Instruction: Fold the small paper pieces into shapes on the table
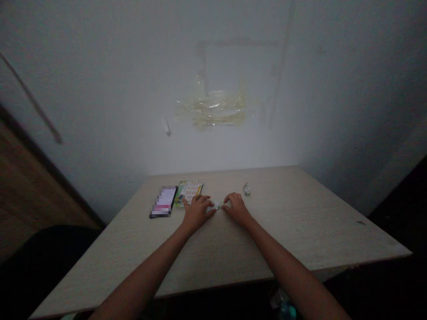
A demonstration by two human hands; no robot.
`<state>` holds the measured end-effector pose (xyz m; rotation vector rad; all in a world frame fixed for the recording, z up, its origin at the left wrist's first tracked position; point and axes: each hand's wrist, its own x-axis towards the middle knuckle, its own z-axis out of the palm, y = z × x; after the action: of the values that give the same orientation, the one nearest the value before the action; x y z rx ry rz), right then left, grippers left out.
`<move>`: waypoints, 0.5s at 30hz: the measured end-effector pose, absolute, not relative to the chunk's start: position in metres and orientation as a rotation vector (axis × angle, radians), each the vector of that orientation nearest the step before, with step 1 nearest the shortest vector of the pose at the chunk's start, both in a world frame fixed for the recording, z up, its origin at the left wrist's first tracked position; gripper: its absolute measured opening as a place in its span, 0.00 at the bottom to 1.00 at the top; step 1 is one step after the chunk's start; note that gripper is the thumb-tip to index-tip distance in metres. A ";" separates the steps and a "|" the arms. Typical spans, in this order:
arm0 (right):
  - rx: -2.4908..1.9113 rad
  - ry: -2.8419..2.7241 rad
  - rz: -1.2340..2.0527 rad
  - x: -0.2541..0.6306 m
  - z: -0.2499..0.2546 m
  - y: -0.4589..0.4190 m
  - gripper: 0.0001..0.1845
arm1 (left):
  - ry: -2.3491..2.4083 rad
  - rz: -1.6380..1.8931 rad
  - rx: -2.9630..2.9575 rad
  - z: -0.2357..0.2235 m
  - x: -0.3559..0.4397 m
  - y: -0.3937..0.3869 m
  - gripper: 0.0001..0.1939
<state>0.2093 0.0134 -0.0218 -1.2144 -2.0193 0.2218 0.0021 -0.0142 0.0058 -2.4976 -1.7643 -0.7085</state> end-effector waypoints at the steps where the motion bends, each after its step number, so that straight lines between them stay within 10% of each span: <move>1: -1.184 -2.011 0.232 0.211 -0.019 0.012 0.06 | -1.765 -0.704 -2.475 0.006 0.002 -0.015 0.11; 15: -1.039 -2.265 0.220 0.211 -0.002 -0.009 0.12 | -1.850 -0.739 -2.353 0.001 0.002 -0.011 0.10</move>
<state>0.2108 -0.0089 -0.0017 -1.0386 -2.2649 0.2195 0.0015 -0.0113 0.0006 -2.3528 -1.8499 -0.7389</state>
